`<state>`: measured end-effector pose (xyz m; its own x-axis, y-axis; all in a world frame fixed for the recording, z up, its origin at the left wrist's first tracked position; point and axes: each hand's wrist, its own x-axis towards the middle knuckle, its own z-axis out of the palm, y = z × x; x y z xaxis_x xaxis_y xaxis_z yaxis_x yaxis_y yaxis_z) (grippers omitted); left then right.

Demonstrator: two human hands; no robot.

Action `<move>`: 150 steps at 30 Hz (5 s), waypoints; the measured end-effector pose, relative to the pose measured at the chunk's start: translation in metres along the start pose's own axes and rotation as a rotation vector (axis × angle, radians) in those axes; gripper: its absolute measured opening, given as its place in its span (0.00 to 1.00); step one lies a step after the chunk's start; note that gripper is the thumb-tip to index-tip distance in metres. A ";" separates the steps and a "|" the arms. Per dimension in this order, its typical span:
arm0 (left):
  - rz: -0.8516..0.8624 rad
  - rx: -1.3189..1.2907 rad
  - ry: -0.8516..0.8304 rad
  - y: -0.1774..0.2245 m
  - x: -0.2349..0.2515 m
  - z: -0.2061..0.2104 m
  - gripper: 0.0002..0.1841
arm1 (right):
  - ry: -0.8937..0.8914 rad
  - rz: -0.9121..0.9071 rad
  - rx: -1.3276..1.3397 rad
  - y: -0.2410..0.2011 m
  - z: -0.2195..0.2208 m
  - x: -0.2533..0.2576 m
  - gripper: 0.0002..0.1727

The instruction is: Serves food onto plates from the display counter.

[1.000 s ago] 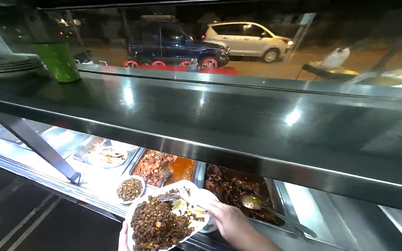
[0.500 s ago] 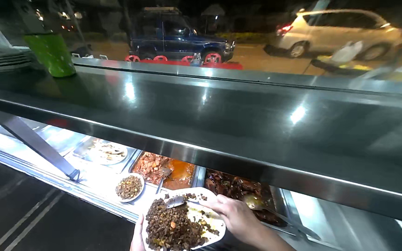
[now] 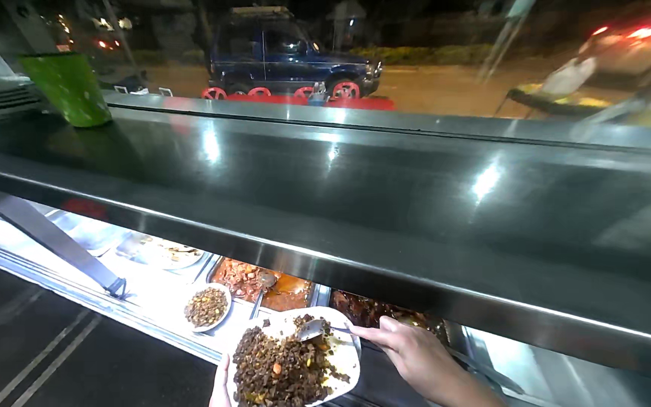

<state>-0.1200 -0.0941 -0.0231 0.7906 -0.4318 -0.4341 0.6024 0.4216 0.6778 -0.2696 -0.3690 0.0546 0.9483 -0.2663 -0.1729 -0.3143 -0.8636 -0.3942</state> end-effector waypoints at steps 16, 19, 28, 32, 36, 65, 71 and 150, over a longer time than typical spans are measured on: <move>0.034 0.007 0.045 0.002 -0.001 -0.004 0.34 | 0.080 -0.044 0.027 0.007 0.001 -0.021 0.30; 0.033 0.033 0.024 0.005 -0.002 -0.006 0.33 | 0.274 -0.096 0.007 0.011 0.005 -0.010 0.26; 0.069 0.028 0.008 0.006 0.002 -0.004 0.34 | 0.299 -0.118 -0.091 0.001 0.023 -0.006 0.30; 0.090 0.055 0.021 0.007 -0.002 -0.002 0.33 | 0.437 -0.043 -0.150 0.006 0.031 -0.004 0.29; 0.089 0.079 0.075 0.009 -0.006 0.011 0.32 | 0.081 0.193 0.018 -0.018 0.023 -0.012 0.30; 0.292 0.044 0.088 0.003 -0.016 -0.022 0.27 | -0.056 0.336 0.740 0.003 0.028 -0.009 0.19; 0.391 0.066 0.120 0.013 -0.026 -0.036 0.23 | 0.010 0.376 0.658 0.017 0.033 -0.020 0.21; 0.240 0.101 0.108 -0.012 -0.014 0.019 0.30 | -0.004 0.227 0.656 -0.050 0.060 -0.010 0.23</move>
<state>-0.1405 -0.1076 -0.0138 0.9197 -0.2394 -0.3110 0.3868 0.4177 0.8222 -0.2664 -0.2976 0.0221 0.8562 -0.4067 -0.3187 -0.4681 -0.3495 -0.8116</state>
